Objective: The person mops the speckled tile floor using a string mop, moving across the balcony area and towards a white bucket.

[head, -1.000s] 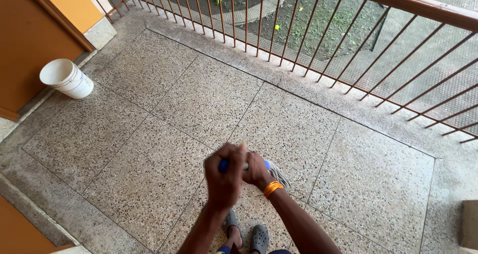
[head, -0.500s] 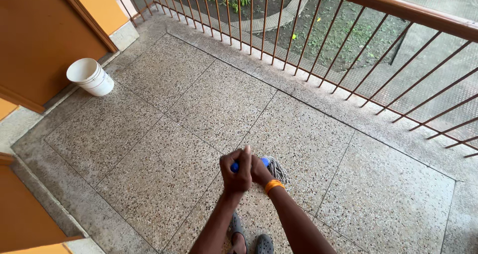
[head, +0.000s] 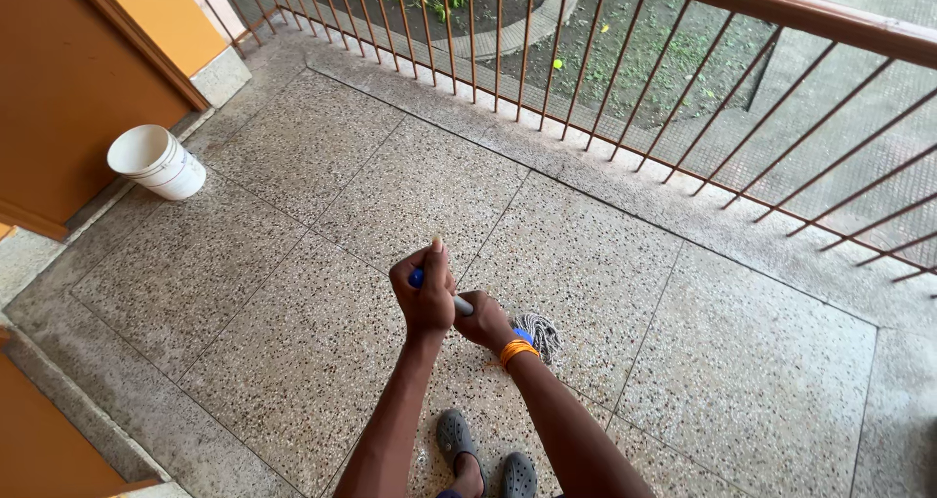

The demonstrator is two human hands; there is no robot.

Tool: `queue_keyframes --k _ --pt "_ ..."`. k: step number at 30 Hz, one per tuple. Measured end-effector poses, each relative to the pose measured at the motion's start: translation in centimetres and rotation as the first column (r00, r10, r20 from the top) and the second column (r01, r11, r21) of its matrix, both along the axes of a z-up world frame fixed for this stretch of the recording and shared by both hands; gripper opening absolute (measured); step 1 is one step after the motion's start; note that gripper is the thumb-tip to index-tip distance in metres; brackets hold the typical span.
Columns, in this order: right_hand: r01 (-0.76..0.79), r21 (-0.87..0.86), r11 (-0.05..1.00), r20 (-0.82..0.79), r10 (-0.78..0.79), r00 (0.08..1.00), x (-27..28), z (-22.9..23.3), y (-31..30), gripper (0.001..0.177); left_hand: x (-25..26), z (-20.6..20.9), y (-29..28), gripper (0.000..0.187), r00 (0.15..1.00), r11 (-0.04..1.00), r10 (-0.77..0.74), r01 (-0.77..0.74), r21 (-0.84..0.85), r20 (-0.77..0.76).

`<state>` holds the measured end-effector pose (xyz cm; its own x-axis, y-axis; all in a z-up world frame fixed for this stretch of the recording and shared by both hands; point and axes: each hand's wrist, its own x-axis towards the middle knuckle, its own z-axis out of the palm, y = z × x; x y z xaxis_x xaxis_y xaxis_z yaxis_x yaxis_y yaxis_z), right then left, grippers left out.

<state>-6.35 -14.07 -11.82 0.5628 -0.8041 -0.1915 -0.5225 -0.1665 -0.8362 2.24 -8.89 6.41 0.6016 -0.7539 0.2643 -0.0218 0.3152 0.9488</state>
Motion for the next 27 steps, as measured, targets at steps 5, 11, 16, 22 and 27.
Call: queue_keyframes --k 5,11,16,22,27 --pt "0.002 0.051 0.999 -0.015 -0.001 1.0 -0.3 0.4 0.9 0.033 0.8 -0.3 -0.2 0.053 0.997 0.999 -0.009 0.012 0.043 -0.074" --pt "0.031 0.072 0.997 0.009 -0.032 0.999 -1.8 -1.9 3.3 0.032 1.9 -3.3 0.8 0.052 0.984 0.994 -0.011 0.032 0.109 -0.18" --pt "0.032 0.186 0.982 -0.14 -0.006 0.99 -4.2 -4.9 6.8 0.031 1.9 -8.2 4.1 0.052 0.979 0.984 0.003 0.033 0.175 -0.203" --pt "-0.029 0.27 0.962 -0.212 0.089 0.973 -7.3 -9.5 11.2 0.028 1.4 -13.0 9.3 0.05 0.977 0.947 -0.017 0.084 0.309 -0.214" --pt "-0.077 0.289 0.954 -0.418 0.198 0.887 -8.4 -9.5 12.1 0.024 1.7 -13.2 11.2 0.049 0.914 0.893 -0.168 0.3 0.336 -0.37"
